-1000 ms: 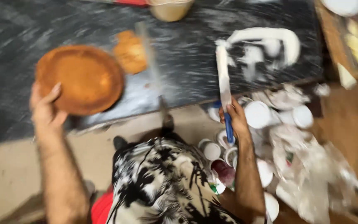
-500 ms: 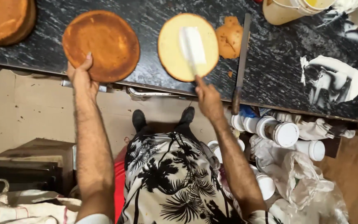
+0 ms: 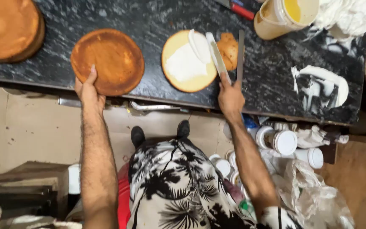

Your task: The person picks up a cake, places it on a counter, and removes a paper liner before slicing it into layers. They spread frosting onto a layer with a spatula, place another layer on top, and repeat the process with other cakes.

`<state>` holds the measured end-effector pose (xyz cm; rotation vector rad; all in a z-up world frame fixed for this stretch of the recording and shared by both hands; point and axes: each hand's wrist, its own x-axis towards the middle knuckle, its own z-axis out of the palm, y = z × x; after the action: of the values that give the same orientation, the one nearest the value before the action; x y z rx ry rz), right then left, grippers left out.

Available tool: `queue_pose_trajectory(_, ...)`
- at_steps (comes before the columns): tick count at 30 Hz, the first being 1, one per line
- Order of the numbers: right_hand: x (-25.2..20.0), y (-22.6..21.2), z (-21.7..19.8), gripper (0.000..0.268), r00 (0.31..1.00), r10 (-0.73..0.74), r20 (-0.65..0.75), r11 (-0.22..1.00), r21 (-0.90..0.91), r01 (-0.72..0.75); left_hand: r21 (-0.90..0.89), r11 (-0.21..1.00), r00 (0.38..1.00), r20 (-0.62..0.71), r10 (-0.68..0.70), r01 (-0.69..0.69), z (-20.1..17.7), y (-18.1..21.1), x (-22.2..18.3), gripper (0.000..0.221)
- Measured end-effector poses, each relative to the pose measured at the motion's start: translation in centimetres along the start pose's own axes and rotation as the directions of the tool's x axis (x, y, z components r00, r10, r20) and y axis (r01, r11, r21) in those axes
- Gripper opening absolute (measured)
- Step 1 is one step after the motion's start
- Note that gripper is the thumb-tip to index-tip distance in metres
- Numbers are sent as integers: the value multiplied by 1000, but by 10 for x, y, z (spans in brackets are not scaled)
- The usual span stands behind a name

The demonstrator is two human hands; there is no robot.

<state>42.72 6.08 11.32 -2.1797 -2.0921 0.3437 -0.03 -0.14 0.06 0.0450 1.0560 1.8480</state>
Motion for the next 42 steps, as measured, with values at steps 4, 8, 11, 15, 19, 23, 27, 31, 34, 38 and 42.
queue_pose_trajectory(4, 0, 4, 26, 42, 988, -152, -29, 961, 230, 154, 7, 1000, 998, -57, -11, 12, -3, -3, 9, 50)
queue_pose_trajectory(8, -11, -24, 45, 40, 931, -345, 116, 896, 338, 290, -8, 999, 997, -59, -44, 44, -4, 0, 10, 50)
queue_pose_trajectory(11, -45, -28, 39, 42, 870, -476, 126, 837, 368, 405, -5, 999, 997, -68, -45, 45, -1, 0, 10, 51)
queue_pose_trajectory(15, -81, 13, 19, 43, 925, -355, 137, 829, 504, 244, -23, 1000, 1000, -17, -17, 17, -6, -4, 18, 49)
queue_pose_trajectory(19, -63, 35, 11, 40, 976, -211, -46, 967, 133, 215, 7, 999, 998, -60, -36, 36, -9, -4, 14, 49)
queue_pose_trajectory(23, -23, 41, 8, 42, 992, -116, -55, 984, -140, 108, -5, 999, 999, -19, -37, 37, -4, 1, 8, 50)
queue_pose_trajectory(27, -35, 59, 16, 44, 984, -161, -80, 978, 117, 170, -17, 999, 999, -12, -34, 34, -1, 3, 8, 50)
queue_pose_trajectory(31, -117, 65, 21, 53, 959, -242, 147, 962, 164, 217, -42, 998, 999, 4, -42, 42, -2, 4, 6, 50)
queue_pose_trajectory(34, -153, 67, 0, 48, 942, -162, 294, 981, 151, 122, -20, 999, 999, -31, -39, 39, -4, 3, 11, 50)
queue_pose_trajectory(38, -97, 80, -13, 46, 950, -310, 17, 905, 313, 290, -17, 999, 999, -30, -41, 41, -4, 1, 12, 50)
queue_pose_trajectory(42, -10, 54, 14, 44, 986, -144, 86, 954, 276, 115, -17, 999, 999, -23, -49, 48, -7, 1, 12, 50)
